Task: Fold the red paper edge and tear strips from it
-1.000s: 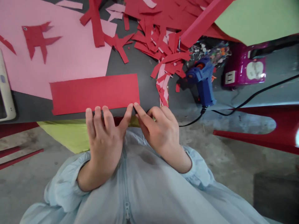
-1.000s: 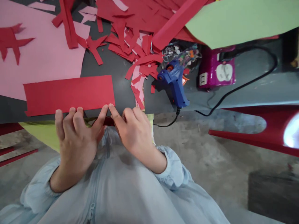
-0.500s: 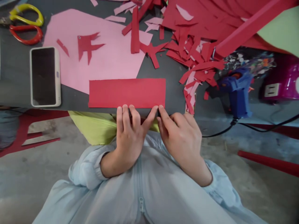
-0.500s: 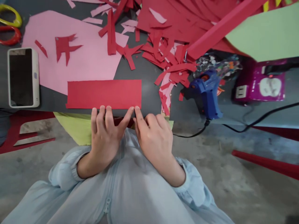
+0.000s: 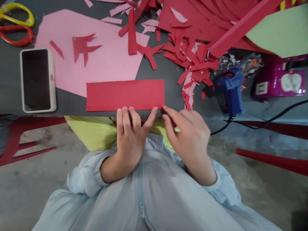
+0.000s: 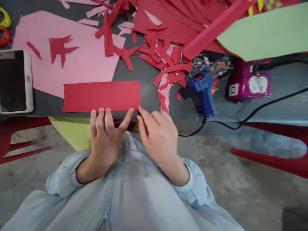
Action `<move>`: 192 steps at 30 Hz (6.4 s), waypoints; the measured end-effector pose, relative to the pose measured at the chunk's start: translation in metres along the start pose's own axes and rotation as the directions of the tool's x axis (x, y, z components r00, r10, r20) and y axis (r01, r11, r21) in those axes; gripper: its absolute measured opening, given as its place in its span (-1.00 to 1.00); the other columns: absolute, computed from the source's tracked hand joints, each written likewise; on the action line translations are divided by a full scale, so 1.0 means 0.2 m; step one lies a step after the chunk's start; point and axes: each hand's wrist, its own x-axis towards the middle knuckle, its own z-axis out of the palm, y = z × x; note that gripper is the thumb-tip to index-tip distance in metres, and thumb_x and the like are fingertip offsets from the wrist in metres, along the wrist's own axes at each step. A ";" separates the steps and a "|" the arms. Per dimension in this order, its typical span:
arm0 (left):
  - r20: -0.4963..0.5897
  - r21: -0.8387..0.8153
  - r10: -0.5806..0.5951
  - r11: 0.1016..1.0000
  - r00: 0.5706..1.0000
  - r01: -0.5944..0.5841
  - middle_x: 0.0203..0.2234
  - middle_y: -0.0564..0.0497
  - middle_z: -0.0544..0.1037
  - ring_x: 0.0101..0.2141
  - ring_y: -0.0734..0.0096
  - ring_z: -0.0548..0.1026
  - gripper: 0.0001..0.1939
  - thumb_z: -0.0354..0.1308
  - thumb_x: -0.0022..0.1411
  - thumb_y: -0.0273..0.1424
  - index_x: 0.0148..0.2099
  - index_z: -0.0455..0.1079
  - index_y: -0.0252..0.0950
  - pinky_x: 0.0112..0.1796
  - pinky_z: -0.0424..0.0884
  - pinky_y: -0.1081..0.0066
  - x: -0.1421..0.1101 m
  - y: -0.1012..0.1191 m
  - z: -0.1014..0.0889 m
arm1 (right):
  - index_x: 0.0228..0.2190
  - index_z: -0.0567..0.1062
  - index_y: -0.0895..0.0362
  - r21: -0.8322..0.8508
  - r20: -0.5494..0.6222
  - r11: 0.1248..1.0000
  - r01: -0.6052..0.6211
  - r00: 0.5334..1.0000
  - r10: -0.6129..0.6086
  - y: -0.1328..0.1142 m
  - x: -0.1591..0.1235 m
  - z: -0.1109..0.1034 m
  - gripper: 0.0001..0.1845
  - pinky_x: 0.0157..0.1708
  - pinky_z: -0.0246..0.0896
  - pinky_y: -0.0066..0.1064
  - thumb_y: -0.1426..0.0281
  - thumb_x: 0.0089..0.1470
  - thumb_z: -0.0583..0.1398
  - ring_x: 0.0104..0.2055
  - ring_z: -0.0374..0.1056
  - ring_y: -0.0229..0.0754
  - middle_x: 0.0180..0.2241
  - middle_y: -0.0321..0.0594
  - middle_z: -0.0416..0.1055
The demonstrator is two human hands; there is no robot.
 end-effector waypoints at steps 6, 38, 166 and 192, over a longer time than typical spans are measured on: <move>-0.019 0.067 0.027 0.997 0.999 -0.026 0.09 -0.15 0.41 0.21 -0.02 0.40 -0.18 0.15 0.36 -0.52 0.49 -0.14 0.03 0.20 0.37 -0.13 -0.01 -0.01 0.01 | -0.18 0.63 0.19 0.081 0.024 0.978 -0.194 0.981 0.193 0.06 0.06 -0.01 -0.74 -0.29 0.22 -0.31 0.33 0.25 0.17 -0.39 0.31 -0.15 -0.49 -0.22 0.47; 0.019 0.067 0.027 0.997 0.999 -0.028 0.06 -0.14 0.46 0.18 0.00 0.44 -0.26 0.18 0.36 -0.47 0.45 -0.01 0.03 0.16 0.42 -0.11 0.02 -0.02 -0.01 | -0.40 0.47 0.14 -0.056 0.261 0.975 -0.216 0.939 0.223 0.00 0.20 0.03 -0.75 -0.21 0.22 -0.21 0.38 0.27 0.07 -0.29 0.35 -0.04 -0.41 -0.11 0.45; -0.143 -0.143 0.136 0.977 0.980 -0.156 0.11 -0.14 0.53 0.18 0.16 0.43 -0.50 0.08 0.36 -0.49 0.31 0.28 -0.38 0.37 0.03 0.04 0.00 0.03 0.03 | 0.25 0.39 -0.01 -0.434 0.447 0.900 -0.031 0.860 0.245 -0.12 0.01 -0.09 -0.36 -0.55 -0.19 -0.46 0.53 0.17 0.05 -0.58 0.20 -0.29 -0.62 -0.32 0.37; 0.062 -0.106 -0.265 0.957 0.962 0.271 0.12 -0.20 0.51 0.18 -0.03 0.39 -0.42 -0.01 0.33 -0.46 0.38 0.23 -0.23 0.25 0.04 -0.20 -0.16 -0.45 -0.08 | 0.24 0.41 0.00 -0.459 0.449 0.885 -0.073 0.841 0.302 -0.15 0.01 -0.10 -0.39 -0.57 -0.34 -0.45 0.45 0.18 0.05 -0.62 -0.16 -0.31 -0.67 -0.38 0.13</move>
